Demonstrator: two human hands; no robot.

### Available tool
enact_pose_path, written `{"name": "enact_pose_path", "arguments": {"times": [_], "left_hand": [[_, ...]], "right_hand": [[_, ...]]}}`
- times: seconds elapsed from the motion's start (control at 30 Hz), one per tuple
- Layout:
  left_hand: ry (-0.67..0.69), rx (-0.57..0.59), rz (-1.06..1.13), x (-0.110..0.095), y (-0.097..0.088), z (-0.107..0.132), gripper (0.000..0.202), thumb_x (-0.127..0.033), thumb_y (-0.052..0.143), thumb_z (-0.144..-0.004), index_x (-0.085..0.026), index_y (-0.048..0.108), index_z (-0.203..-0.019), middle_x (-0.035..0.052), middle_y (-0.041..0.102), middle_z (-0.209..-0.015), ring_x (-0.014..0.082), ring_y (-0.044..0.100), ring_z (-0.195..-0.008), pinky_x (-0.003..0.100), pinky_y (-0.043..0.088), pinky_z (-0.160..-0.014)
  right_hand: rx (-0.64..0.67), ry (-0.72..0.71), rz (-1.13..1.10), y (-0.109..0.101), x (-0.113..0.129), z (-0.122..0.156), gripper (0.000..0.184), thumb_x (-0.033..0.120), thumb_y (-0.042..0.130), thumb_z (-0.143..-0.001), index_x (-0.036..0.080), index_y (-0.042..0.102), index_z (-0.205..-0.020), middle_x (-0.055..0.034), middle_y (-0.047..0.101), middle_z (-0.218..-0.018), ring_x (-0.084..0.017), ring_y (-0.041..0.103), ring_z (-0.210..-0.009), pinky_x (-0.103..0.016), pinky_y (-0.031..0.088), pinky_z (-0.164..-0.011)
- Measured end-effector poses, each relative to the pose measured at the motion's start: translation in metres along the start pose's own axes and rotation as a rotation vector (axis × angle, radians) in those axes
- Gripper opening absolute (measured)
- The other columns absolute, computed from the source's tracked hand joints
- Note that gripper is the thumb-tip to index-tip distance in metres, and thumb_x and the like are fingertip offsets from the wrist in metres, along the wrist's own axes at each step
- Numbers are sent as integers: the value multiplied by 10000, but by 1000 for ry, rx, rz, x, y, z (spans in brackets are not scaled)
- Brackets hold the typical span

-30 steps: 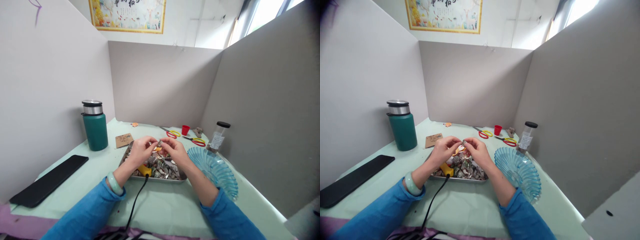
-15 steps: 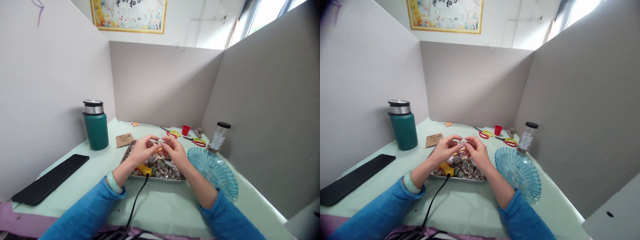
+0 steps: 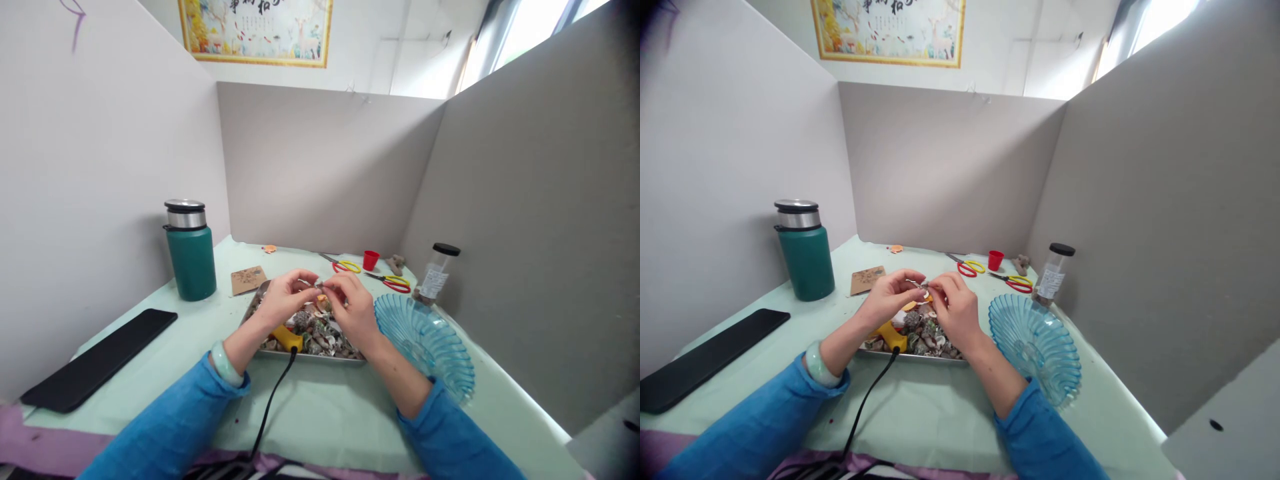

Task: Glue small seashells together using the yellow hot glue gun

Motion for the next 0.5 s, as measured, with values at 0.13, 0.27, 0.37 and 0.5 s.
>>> {"name": "enact_pose_path", "arguments": {"times": [0.13,0.27,0.37,0.5], "left_hand": [[6,28,54,-3,2,0,349,-302,720,-671,-125,596,-944,49,690,-740,165,653,-688,272,512,-629],[27,49,99,-4,3,0,349,-283,731,-663,-115,600,-939,54,685,-782,158,647,-717,273,515,-658],[31,46,121,-2,3,1,332,-281,736,-662,-118,603,-918,58,683,-810,159,648,-742,283,520,-692],[47,38,106,1,2,0,317,-299,739,-660,-122,612,-891,53,673,-812,155,642,-731,289,527,-692]], "right_hand": [[9,-33,56,1,-2,2,102,198,501,-875,208,600,-897,-58,580,-900,-153,557,-752,-272,456,-650],[15,-53,74,2,-2,3,96,205,494,-881,207,589,-894,-61,581,-897,-152,557,-746,-270,453,-645],[14,-58,73,2,-1,3,79,193,501,-876,202,580,-877,-58,576,-881,-146,543,-729,-271,450,-644],[7,-60,67,2,0,3,70,179,503,-870,196,568,-851,-51,565,-848,-142,527,-717,-271,442,-641]]}}
Point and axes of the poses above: each hand's wrist, its own z-axis away from the middle knuckle, its own y-axis out of the palm, x = y × z, the point moved 5 cm from there along -z, towards the middle knuckle
